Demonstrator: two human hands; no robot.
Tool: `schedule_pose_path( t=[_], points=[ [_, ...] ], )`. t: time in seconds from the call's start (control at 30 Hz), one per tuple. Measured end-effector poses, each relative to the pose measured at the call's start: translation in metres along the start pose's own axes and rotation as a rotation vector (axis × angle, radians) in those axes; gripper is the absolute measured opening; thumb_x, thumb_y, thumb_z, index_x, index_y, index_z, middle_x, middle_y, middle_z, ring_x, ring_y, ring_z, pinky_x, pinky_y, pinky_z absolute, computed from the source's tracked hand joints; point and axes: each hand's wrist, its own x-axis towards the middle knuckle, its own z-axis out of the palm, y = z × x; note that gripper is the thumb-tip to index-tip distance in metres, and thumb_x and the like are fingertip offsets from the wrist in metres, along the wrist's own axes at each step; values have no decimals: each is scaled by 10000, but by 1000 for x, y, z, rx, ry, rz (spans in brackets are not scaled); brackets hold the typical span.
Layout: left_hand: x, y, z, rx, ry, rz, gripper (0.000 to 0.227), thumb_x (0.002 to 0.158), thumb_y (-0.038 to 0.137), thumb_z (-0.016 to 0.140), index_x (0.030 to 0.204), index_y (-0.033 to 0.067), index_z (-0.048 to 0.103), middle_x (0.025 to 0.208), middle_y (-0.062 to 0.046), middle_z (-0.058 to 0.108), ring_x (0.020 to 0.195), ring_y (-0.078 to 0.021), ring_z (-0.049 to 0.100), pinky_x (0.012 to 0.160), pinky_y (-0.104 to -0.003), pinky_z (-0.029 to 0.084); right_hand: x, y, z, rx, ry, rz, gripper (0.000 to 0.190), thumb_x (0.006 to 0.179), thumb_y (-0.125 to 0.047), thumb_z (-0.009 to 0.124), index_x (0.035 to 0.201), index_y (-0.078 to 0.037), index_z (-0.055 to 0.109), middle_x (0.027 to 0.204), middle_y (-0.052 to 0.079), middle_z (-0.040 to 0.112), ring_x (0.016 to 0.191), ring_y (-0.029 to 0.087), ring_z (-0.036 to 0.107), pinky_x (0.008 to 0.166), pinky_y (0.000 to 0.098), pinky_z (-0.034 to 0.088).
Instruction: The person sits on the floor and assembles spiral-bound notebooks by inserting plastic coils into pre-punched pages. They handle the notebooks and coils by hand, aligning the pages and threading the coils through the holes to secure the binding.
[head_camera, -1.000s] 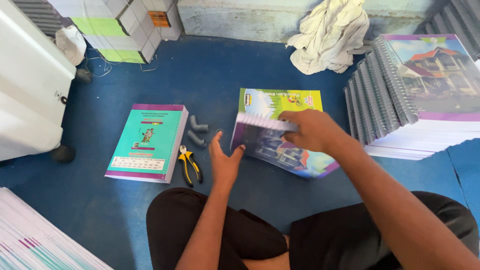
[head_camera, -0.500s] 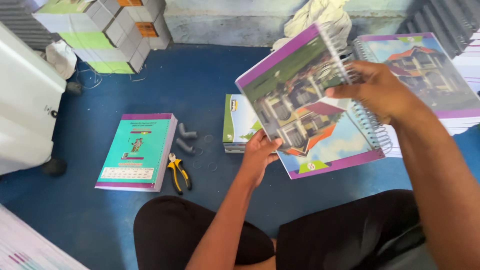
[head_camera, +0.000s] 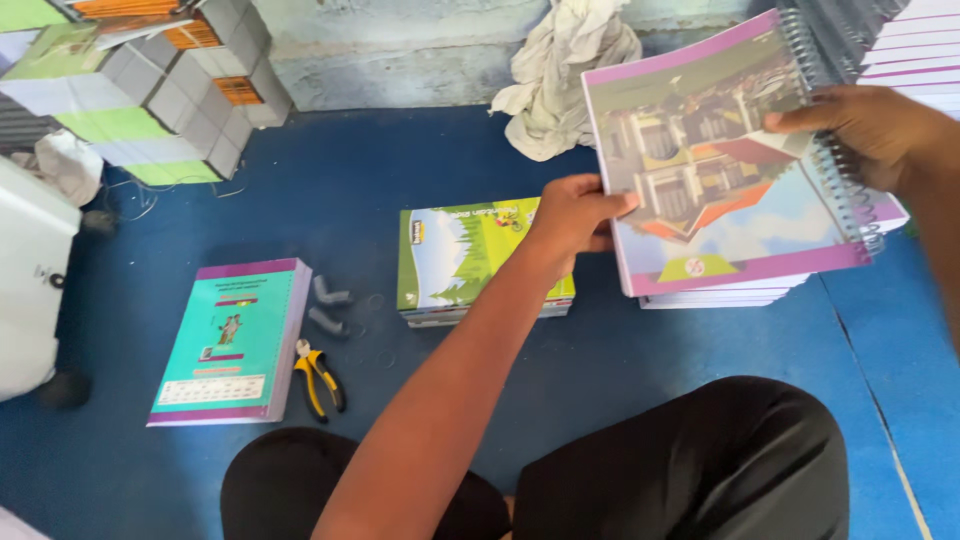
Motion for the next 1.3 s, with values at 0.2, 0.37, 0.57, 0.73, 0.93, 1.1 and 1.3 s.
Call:
schedule_pose_path(
  t=[0.2, 0.37, 0.57, 0.73, 0.93, 1.1, 1.3],
  points=[
    [61, -3, 38, 29, 12, -21, 357, 815, 104, 760, 1120, -69, 693, 999, -173, 752, 845, -290, 764, 750, -478, 652, 53, 24, -62, 73, -48, -173, 540, 882, -112, 744, 1372, 87, 638, 1194, 177, 709, 1008, 227, 673, 878, 397, 546],
    [95, -6, 56, -4, 15, -92, 336, 824, 78, 768, 1093, -110, 693, 1003, -211, 752, 835, -326, 772, 763, -502, 668, 79, 45, -84, -156, 213, -253, 709, 825, 68, 731, 1500, 22, 521, 1225, 268, 678, 1075, 320, 712, 926, 424, 591],
    [104, -3, 78, 420, 148, -102, 390, 736, 212, 820, 967, -96, 758, 911, -244, 765, 717, -308, 722, 634, -439, 567, 87, 65, -92, -182, 208, -226, 736, 880, 49, 719, 1563, 54, 444, 1216, 311, 672, 1054, 355, 722, 902, 467, 600],
    [107, 6, 86, 719, 263, -55, 473, 642, 311, 864, 940, -46, 777, 912, -207, 798, 817, -289, 784, 750, -392, 596, 94, 80, -94, -180, 204, -238, 744, 869, 38, 727, 1559, 58, 448, 1248, 308, 671, 1080, 348, 718, 961, 486, 581],
    [108, 10, 91, 845, 282, -39, 503, 601, 354, 885, 980, 37, 792, 955, -156, 792, 903, -300, 778, 806, -393, 592, 101, 83, -95, -222, 206, -238, 751, 885, 11, 744, 1565, 67, 431, 1266, 316, 652, 1115, 364, 698, 965, 489, 567],
    [94, -1, 94, 817, 293, 146, 414, 615, 396, 849, 880, 79, 823, 823, -119, 803, 796, -275, 785, 752, -386, 598, 99, 89, -96, -426, 268, -228, 681, 966, -42, 745, 1561, 84, 438, 1300, 346, 641, 1107, 413, 685, 951, 526, 552],
    [82, -10, 101, 765, 369, 231, 363, 691, 419, 823, 776, 69, 785, 724, -100, 776, 703, -271, 774, 710, -399, 594, 87, 88, -92, -267, 255, -173, 669, 945, -77, 718, 1539, 62, 442, 1258, 318, 640, 1087, 362, 696, 901, 467, 586]
  ],
)
